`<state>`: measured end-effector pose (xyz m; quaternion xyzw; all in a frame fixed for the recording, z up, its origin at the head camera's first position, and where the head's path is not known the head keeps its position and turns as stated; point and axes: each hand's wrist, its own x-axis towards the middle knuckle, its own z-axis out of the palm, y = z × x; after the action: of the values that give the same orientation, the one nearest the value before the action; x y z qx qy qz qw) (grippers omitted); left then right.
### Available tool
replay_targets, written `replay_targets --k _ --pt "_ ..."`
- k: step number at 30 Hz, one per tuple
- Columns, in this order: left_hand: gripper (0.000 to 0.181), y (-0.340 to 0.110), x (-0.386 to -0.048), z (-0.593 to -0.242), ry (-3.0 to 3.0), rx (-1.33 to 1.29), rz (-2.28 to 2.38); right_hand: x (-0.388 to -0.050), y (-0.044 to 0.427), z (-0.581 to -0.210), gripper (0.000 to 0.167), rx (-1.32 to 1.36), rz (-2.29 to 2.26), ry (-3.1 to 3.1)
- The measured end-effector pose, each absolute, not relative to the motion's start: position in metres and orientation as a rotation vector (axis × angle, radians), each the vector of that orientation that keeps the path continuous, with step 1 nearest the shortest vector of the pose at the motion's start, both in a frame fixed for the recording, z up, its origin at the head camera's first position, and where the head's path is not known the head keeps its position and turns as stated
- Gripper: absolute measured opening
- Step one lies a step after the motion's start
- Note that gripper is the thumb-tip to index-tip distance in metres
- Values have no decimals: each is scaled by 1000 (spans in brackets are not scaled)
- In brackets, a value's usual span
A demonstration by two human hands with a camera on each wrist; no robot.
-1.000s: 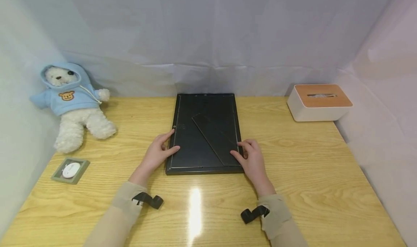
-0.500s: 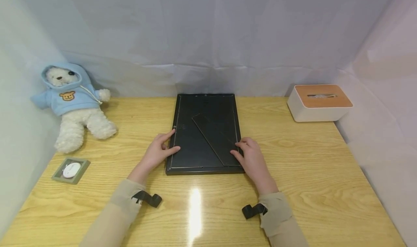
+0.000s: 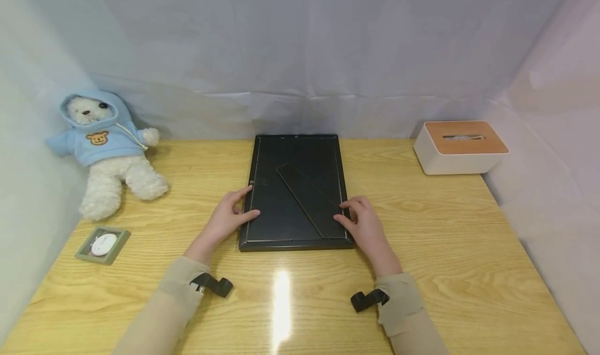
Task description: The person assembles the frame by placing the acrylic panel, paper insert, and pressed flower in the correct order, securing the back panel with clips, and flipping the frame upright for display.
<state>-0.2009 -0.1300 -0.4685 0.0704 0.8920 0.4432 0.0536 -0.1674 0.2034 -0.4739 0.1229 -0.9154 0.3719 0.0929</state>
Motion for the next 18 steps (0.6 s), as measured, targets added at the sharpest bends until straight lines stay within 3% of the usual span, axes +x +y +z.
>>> replay_targets --k 6,18 --pt "66 -129 -212 -463 2723 260 1315 -172 208 -483 52 168 1331 -2723" --pt "74 -128 -259 -456 2772 288 1137 -173 211 -484 55 133 1377 -2725"
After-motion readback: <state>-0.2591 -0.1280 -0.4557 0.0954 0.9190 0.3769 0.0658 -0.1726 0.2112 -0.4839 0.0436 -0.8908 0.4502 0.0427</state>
